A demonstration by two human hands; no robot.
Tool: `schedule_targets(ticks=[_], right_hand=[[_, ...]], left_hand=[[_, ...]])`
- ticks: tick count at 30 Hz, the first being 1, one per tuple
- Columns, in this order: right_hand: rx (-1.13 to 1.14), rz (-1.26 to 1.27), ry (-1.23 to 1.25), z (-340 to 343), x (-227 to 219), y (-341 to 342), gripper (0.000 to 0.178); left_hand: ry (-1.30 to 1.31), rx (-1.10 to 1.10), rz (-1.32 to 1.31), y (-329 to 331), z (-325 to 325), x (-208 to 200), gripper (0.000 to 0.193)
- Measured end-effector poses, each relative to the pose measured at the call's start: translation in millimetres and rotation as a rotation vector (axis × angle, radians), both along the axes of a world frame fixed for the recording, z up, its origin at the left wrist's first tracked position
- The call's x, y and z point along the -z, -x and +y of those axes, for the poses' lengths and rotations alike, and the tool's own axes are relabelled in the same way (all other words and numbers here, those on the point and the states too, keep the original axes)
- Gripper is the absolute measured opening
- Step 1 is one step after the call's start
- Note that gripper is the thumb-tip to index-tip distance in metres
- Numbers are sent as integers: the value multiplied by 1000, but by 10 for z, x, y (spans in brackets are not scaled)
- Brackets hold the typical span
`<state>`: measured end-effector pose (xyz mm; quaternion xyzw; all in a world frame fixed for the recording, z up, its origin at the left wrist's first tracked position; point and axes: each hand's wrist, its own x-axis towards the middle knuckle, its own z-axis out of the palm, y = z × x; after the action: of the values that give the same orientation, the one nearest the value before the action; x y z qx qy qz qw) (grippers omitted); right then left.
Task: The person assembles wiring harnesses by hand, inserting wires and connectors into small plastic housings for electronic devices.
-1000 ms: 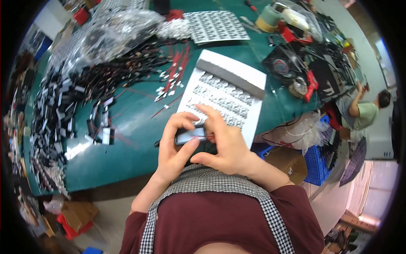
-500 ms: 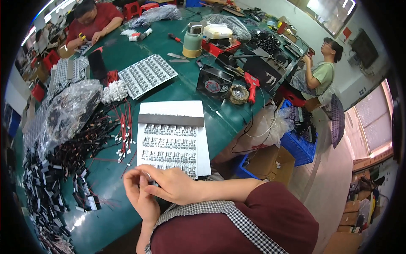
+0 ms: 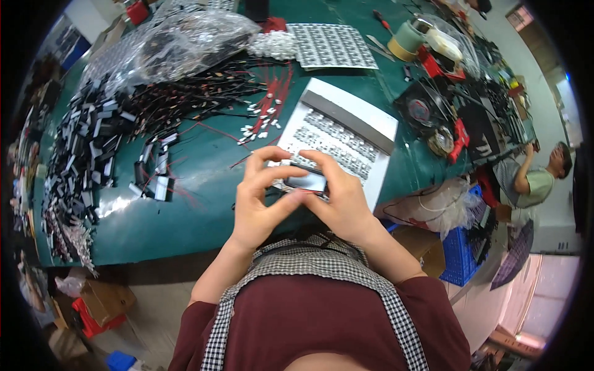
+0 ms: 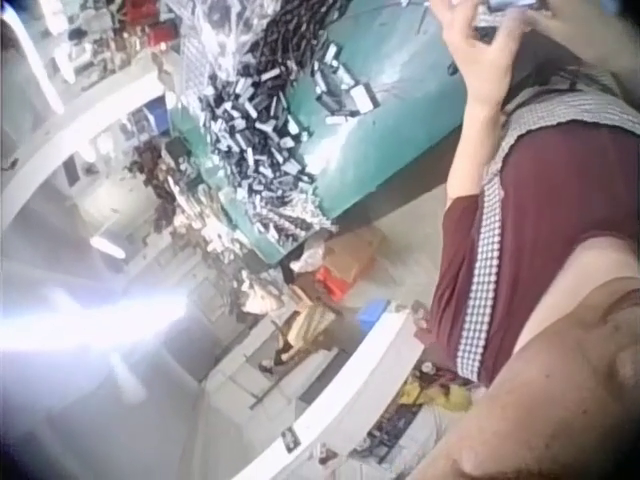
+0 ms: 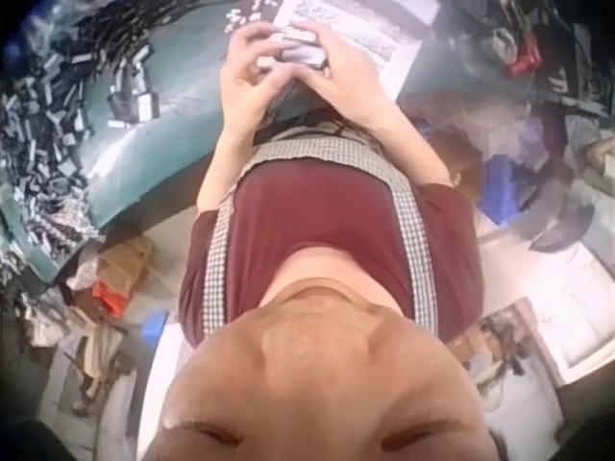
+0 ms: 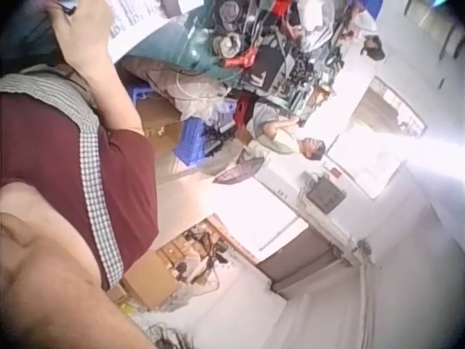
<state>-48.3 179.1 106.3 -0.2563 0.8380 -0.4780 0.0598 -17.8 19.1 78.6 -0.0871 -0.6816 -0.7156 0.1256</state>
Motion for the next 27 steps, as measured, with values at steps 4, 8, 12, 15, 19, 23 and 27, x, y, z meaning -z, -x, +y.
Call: schedule_targets(ticks=[4, 8, 12, 15, 19, 23, 27], right_hand=[[11, 249, -9, 12, 96, -29, 48], [46, 24, -50, -52, 42, -125, 38], [-95, 179, -224, -137, 44, -50, 35], [-128, 80, -374, -193, 124, 27, 36], [-237, -143, -279, -325, 160, 246, 37], [-221, 31, -229, -485, 252, 895, 34], [-116, 204, -336, -744, 463, 1602, 26]], left_hand=[[296, 15, 25, -92, -9, -108, 17], [83, -35, 39, -146, 44, 7, 11], [-184, -205, -57, -260, -105, 60, 8], [-391, -317, -71, -278, -384, -12, 12], [-290, -510, 40, -172, -748, -92, 14], [179, -589, 60, -45, -1048, -103, 12], [1053, -562, 87, -66, -1104, 281, 3]])
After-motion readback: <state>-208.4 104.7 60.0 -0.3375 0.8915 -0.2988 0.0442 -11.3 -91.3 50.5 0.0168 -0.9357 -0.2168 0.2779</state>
